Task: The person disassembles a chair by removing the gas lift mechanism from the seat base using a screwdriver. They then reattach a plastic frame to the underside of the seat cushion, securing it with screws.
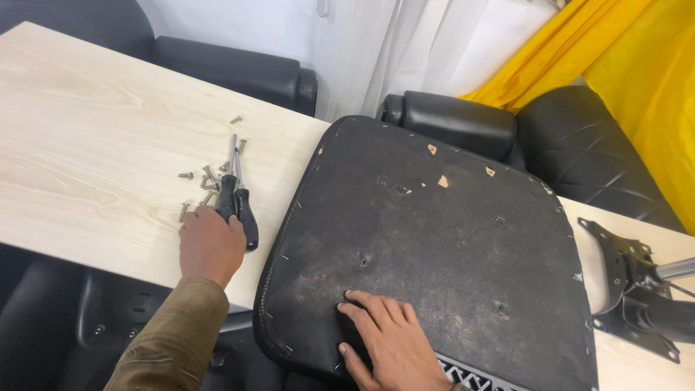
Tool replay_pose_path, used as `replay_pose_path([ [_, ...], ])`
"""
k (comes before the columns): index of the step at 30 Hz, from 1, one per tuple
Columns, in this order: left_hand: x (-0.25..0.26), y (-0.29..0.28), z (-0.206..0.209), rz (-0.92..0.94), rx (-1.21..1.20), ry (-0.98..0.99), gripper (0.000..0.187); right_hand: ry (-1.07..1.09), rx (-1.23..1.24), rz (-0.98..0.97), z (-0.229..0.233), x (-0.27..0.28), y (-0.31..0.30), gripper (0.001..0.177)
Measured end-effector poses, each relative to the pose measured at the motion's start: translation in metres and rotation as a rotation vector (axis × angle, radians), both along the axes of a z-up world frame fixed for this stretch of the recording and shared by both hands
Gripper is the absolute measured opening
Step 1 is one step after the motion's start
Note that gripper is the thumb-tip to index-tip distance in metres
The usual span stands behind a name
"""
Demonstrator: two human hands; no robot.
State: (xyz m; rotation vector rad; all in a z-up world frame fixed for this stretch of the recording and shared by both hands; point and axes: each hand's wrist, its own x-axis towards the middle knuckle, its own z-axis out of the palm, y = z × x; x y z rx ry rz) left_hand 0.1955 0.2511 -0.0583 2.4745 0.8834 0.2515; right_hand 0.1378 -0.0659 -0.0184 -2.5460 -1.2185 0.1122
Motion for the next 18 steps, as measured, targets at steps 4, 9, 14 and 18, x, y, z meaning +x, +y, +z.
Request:
replay_pose_path([
  [4, 0.005, -0.003, 0.009, 0.055, -0.215, -0.037, 0.045, 0.016, 0.0, -0.026, 0.005, 0.004, 0.006, 0.053],
  [9, 0.007, -0.028, 0.017, 0.004, -0.416, -0.288, 0.044, 0.04, 0.007, -0.072, 0.008, 0.007, 0.011, 0.049],
  [14, 0.003, -0.056, 0.015, -0.123, -0.115, -0.364, 0.041, 0.036, 0.019, -0.099, 0.007, 0.009, 0.014, 0.044],
  [18, 0.007, -0.052, 0.024, -0.179, -0.032, -0.167, 0.04, 0.044, 0.02, -0.103, 0.008, 0.01, 0.014, 0.043],
])
